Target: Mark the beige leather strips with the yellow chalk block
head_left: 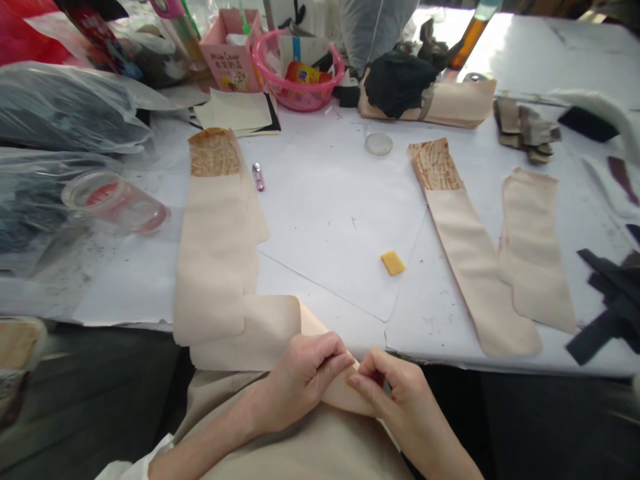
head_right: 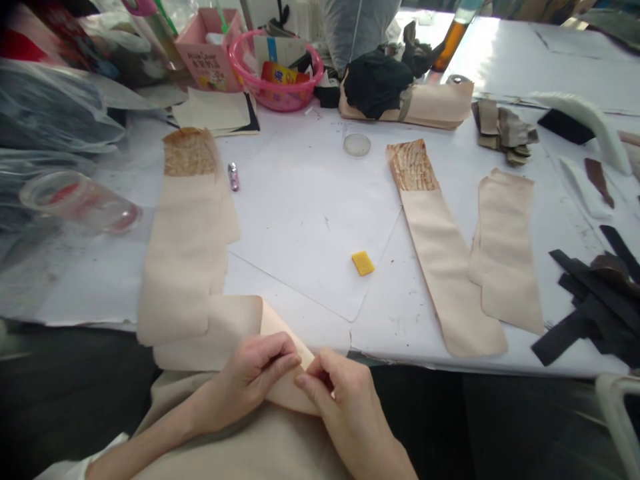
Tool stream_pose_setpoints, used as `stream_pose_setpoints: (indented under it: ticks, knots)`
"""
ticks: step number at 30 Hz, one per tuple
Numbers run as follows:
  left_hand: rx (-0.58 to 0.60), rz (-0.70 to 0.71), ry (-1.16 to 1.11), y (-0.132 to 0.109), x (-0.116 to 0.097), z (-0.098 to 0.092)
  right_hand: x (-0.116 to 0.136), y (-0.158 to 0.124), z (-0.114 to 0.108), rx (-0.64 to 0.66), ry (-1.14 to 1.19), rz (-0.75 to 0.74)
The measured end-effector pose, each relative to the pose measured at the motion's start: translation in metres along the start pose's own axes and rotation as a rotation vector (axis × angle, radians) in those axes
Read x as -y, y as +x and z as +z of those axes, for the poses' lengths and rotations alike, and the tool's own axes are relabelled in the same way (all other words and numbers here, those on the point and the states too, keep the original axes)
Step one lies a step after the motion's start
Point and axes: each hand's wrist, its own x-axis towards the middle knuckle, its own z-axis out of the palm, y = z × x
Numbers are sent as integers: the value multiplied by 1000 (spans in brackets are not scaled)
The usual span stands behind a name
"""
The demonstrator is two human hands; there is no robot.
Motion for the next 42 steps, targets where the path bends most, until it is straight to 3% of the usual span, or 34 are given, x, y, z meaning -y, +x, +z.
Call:
stream_pose_setpoints:
  ticks: [2, 6, 11, 16, 19, 22, 25, 27, 31, 35, 39, 42]
  knots:
    - [-24, -29, -20, 0, 0, -8, -2, -2, 1, 10, 31, 42]
    - [-199, -189, -152, 1, 0, -27, -5, -5, 3, 36, 87, 135]
    - [-37, -190, -335, -1, -4, -32, -2, -2, 6, 18, 140, 114]
    - [171, -197, -187, 1, -7, -23, 0, 0, 5, 17, 161, 131]
    - [181, -186, -171, 2, -8, -22, 0, -1, 4, -14, 289, 180]
    - [161, -233, -211, -1, -6, -24, -4, -3, 0, -34, 605, 285]
    - [164, -312, -288, -3, -2, -25, -10, -6, -6, -150, 718, 292]
    - [178, -323, -293, -4, 0, -25, -14, -7, -10, -210, 637, 235]
    - [141, -258, -206, -2, -2, -22, -21, -14, -19, -198, 453, 160]
    - [109, -259, -190, 0, -2, -21, -41, -32, -43, -254, 151, 154]
    - [98, -245, -172, 1, 1, -21, -69, -67, -73, -99, -276, 78]
    - [101, -206, -147, 3, 2, -19, -81, -87, -82, -91, -346, 165]
